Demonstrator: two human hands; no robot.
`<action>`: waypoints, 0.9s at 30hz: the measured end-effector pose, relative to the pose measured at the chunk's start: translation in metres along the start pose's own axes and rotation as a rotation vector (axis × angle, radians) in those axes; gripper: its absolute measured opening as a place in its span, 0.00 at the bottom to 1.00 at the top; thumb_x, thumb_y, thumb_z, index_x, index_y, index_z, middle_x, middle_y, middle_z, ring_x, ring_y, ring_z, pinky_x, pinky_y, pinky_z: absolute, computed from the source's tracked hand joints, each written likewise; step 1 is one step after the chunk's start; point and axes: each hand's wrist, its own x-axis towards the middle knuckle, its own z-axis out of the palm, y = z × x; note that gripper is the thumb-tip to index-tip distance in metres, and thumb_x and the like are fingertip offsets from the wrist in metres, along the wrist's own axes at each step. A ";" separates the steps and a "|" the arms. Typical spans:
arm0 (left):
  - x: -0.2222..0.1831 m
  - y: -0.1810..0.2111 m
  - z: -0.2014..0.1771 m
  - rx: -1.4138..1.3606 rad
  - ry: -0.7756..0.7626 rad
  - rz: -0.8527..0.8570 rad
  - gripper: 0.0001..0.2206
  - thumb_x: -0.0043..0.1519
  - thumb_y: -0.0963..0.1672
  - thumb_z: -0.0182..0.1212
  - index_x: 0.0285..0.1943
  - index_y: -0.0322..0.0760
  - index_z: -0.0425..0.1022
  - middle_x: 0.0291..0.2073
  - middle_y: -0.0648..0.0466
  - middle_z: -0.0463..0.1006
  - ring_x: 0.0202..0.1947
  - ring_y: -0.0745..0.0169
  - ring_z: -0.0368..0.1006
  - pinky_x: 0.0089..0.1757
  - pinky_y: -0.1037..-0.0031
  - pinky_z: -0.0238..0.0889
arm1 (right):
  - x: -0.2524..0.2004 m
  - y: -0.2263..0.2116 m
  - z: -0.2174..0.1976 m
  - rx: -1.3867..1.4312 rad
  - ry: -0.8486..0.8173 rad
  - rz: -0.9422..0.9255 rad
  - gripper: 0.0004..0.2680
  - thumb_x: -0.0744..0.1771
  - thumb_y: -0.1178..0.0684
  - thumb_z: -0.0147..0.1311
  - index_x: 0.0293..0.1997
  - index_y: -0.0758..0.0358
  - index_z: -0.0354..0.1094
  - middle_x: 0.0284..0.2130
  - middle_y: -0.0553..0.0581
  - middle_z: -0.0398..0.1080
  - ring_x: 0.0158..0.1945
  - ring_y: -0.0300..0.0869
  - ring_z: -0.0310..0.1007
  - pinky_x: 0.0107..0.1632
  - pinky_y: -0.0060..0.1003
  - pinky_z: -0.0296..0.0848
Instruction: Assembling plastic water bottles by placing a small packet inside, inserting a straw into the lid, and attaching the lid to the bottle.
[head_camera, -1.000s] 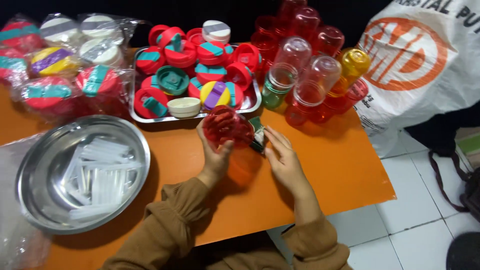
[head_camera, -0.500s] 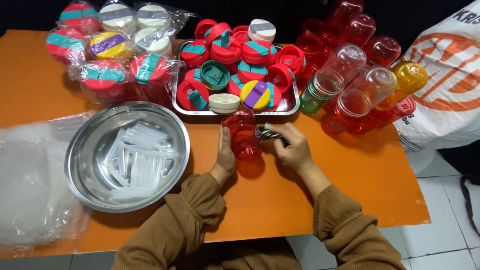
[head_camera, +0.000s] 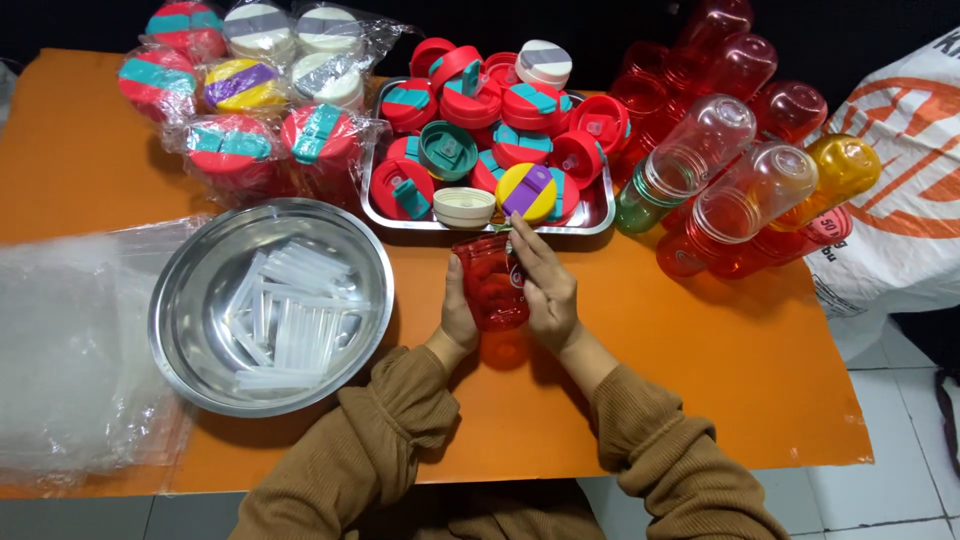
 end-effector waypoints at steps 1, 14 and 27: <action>-0.002 0.001 0.002 -0.001 -0.005 -0.001 0.34 0.70 0.59 0.27 0.61 0.36 0.74 0.48 0.43 0.81 0.46 0.55 0.80 0.50 0.62 0.74 | 0.000 -0.001 0.003 -0.004 0.003 -0.002 0.20 0.67 0.61 0.35 0.68 0.73 0.62 0.69 0.74 0.59 0.71 0.61 0.58 0.71 0.54 0.57; -0.005 0.002 -0.001 -0.193 0.077 -0.195 0.35 0.65 0.65 0.35 0.53 0.43 0.80 0.44 0.49 0.83 0.41 0.63 0.79 0.50 0.69 0.71 | -0.015 -0.006 0.030 -0.311 -0.035 -0.466 0.13 0.68 0.49 0.46 0.46 0.62 0.78 0.51 0.58 0.78 0.58 0.56 0.77 0.72 0.52 0.58; -0.005 0.019 0.012 -0.240 0.121 -0.155 0.29 0.67 0.62 0.39 0.53 0.43 0.77 0.39 0.55 0.81 0.40 0.67 0.77 0.52 0.73 0.70 | -0.020 -0.024 0.034 -0.235 -0.132 -0.477 0.22 0.72 0.37 0.39 0.46 0.66 0.77 0.53 0.63 0.77 0.60 0.57 0.75 0.70 0.51 0.59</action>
